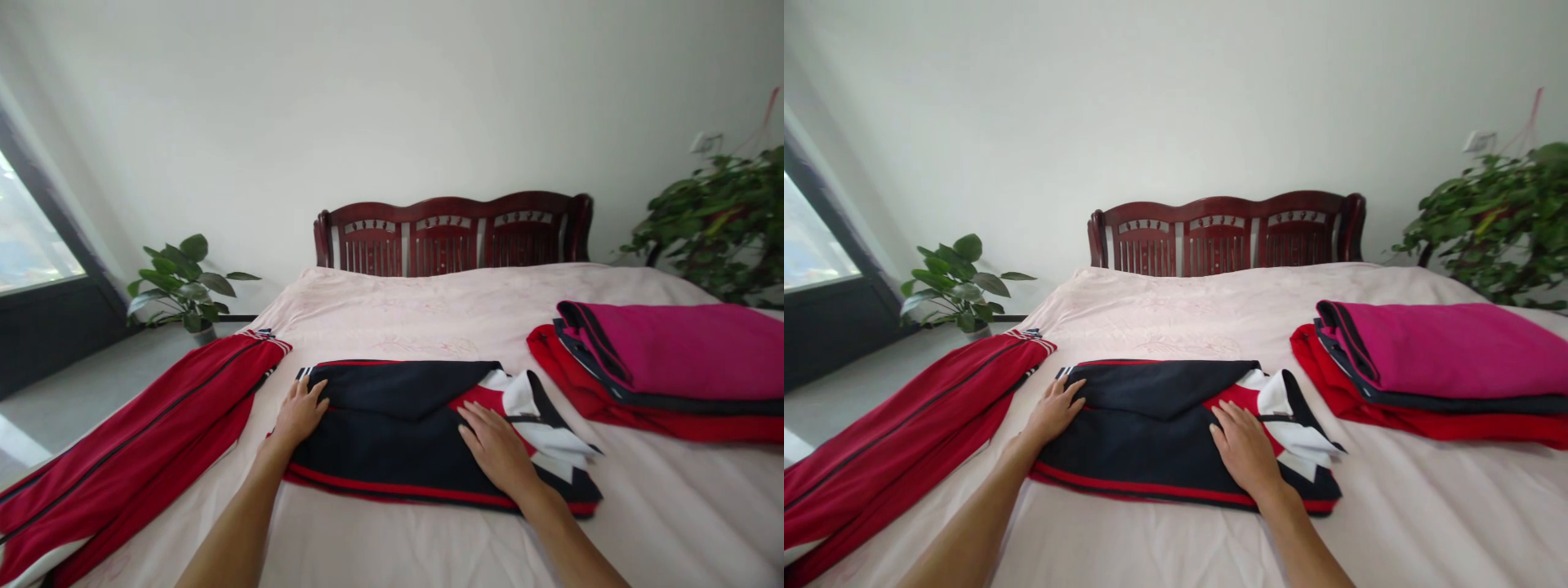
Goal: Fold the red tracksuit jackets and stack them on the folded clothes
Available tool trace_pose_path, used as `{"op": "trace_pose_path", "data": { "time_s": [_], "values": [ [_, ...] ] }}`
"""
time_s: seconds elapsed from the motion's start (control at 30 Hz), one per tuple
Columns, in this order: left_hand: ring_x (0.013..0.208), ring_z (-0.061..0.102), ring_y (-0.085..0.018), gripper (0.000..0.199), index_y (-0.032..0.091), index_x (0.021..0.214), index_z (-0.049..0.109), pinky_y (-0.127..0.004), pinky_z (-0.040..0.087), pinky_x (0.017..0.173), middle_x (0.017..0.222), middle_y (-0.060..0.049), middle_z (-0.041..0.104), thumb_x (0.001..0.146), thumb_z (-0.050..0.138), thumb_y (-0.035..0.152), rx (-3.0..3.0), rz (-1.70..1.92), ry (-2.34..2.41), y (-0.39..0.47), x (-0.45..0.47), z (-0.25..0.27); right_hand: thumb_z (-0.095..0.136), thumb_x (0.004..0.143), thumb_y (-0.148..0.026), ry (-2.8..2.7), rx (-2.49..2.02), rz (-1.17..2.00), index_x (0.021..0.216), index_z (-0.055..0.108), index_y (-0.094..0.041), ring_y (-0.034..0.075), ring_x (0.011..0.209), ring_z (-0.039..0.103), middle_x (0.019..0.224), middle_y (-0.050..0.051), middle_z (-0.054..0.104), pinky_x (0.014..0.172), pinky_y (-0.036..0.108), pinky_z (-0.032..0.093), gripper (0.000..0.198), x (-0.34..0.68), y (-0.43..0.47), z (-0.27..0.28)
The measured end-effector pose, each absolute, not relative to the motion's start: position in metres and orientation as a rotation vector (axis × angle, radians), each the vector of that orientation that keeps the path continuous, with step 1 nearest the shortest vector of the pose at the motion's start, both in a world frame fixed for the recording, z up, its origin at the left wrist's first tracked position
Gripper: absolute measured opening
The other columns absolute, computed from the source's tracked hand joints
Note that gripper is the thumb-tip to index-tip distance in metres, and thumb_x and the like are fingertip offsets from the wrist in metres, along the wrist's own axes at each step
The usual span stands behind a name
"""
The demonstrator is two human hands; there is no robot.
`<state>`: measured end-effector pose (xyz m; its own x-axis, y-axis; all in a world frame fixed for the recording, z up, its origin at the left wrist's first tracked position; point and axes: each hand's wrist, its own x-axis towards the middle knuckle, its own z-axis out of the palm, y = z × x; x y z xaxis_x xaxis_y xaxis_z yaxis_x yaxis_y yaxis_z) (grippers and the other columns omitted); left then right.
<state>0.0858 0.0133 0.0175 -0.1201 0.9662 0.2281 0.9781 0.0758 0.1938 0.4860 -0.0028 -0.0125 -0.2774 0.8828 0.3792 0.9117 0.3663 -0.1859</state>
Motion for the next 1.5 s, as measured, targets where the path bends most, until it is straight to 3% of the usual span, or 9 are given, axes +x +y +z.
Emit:
{"op": "trace_pose_path", "data": {
  "time_s": [0.17, 0.37, 0.53, 0.77, 0.97, 1.13, 1.27, 1.33, 1.5],
  "values": [
    [0.137, 0.04, -0.033, 0.053, 0.023, 0.137, 0.055, -0.049, 0.038, 0.108, 0.147, -0.016, 0.045, 0.086, 0.045, 0.018, -2.018, -0.398, -2.232, 0.01, 0.091, 0.018, 0.042, 0.095, -0.028, -2.214, -1.525, -0.141, 0.129, 0.062, -0.016, 0.027, 0.125, 0.055, 0.134, 0.011, 0.062, 0.108, 0.046, 0.042, 0.042, 0.482, -0.006, -0.012],
    [0.121, 0.055, -0.03, 0.057, 0.017, 0.14, 0.048, -0.043, 0.047, 0.097, 0.135, -0.016, 0.057, 0.083, 0.046, 0.015, -1.932, -0.371, -2.253, 0.015, 0.092, 0.024, 0.042, 0.091, -0.018, -2.236, -1.36, -0.025, 0.128, 0.062, -0.021, 0.024, 0.116, 0.06, 0.126, 0.008, 0.066, 0.102, 0.042, 0.047, 0.042, 0.463, 0.001, 0.004],
    [0.115, 0.058, -0.031, 0.05, 0.02, 0.135, 0.055, -0.044, 0.046, 0.095, 0.128, -0.015, 0.062, 0.086, 0.045, 0.016, -1.923, -0.31, -2.203, 0.017, 0.093, 0.028, 0.045, 0.087, -0.012, -2.255, -1.468, 0.047, 0.127, 0.063, -0.019, 0.023, 0.113, 0.06, 0.126, 0.009, 0.065, 0.1, 0.036, 0.047, 0.045, 0.449, 0.025, 0.02],
    [0.134, 0.043, -0.033, 0.048, 0.024, 0.134, 0.06, -0.046, 0.036, 0.108, 0.144, -0.013, 0.051, 0.092, 0.041, 0.016, -1.9, -0.335, -2.036, 0.014, 0.093, 0.023, 0.044, 0.091, -0.014, -2.364, -1.497, -0.173, 0.096, 0.073, -0.023, 0.022, 0.095, 0.061, 0.097, 0.006, 0.07, 0.083, 0.031, 0.046, 0.031, 0.45, 0.042, 0.03],
    [0.132, 0.048, -0.032, 0.049, 0.025, 0.132, 0.062, -0.046, 0.039, 0.106, 0.146, -0.012, 0.051, 0.091, 0.039, 0.012, -2.054, -0.201, -1.99, 0.016, 0.095, 0.019, 0.046, 0.079, -0.004, -2.345, -1.536, 0.03, 0.081, 0.07, -0.024, 0.018, 0.092, 0.063, 0.09, 0.002, 0.069, 0.079, 0.028, 0.044, 0.032, 0.465, 0.058, 0.038],
    [0.133, 0.046, -0.035, 0.042, 0.026, 0.127, 0.066, -0.058, 0.029, 0.111, 0.135, -0.009, 0.063, 0.088, 0.05, 0.017, -2.081, -0.208, -1.927, 0.015, 0.107, 0.024, 0.041, 0.089, -0.015, -2.166, -1.679, 0.038, 0.112, 0.067, -0.021, 0.019, 0.108, 0.061, 0.123, 0.005, 0.063, 0.087, 0.028, 0.044, 0.034, 0.478, 0.09, 0.047],
    [0.13, 0.049, -0.035, 0.043, 0.026, 0.127, 0.066, -0.058, 0.03, 0.111, 0.131, -0.007, 0.066, 0.087, 0.051, 0.016, -2.091, -0.288, -1.894, 0.016, 0.113, 0.026, 0.042, 0.094, -0.025, -2.132, -1.749, 0.074, 0.13, 0.058, -0.018, 0.02, 0.12, 0.055, 0.138, 0.01, 0.055, 0.096, 0.027, 0.041, 0.04, 0.483, 0.117, 0.045],
    [0.13, 0.05, -0.034, 0.045, 0.027, 0.13, 0.063, -0.057, 0.03, 0.112, 0.133, -0.006, 0.064, 0.089, 0.048, 0.015, -2.125, -0.366, -1.848, 0.015, 0.114, 0.026, 0.044, 0.095, -0.03, -2.156, -1.772, 0.113, 0.127, 0.061, -0.019, 0.02, 0.117, 0.057, 0.134, 0.009, 0.058, 0.093, 0.027, 0.041, 0.038, 0.482, 0.126, 0.041],
    [0.133, 0.049, -0.029, 0.049, 0.029, 0.137, 0.056, -0.051, 0.033, 0.113, 0.14, -0.004, 0.059, 0.091, 0.044, 0.014, -2.318, -0.442, -1.73, 0.011, 0.114, 0.028, 0.039, 0.096, -0.036, -2.147, -1.855, 0.154, 0.097, 0.072, -0.02, 0.021, 0.1, 0.063, 0.106, 0.008, 0.069, 0.079, 0.028, 0.043, 0.036, 0.481, 0.135, 0.038]
  ]
}}
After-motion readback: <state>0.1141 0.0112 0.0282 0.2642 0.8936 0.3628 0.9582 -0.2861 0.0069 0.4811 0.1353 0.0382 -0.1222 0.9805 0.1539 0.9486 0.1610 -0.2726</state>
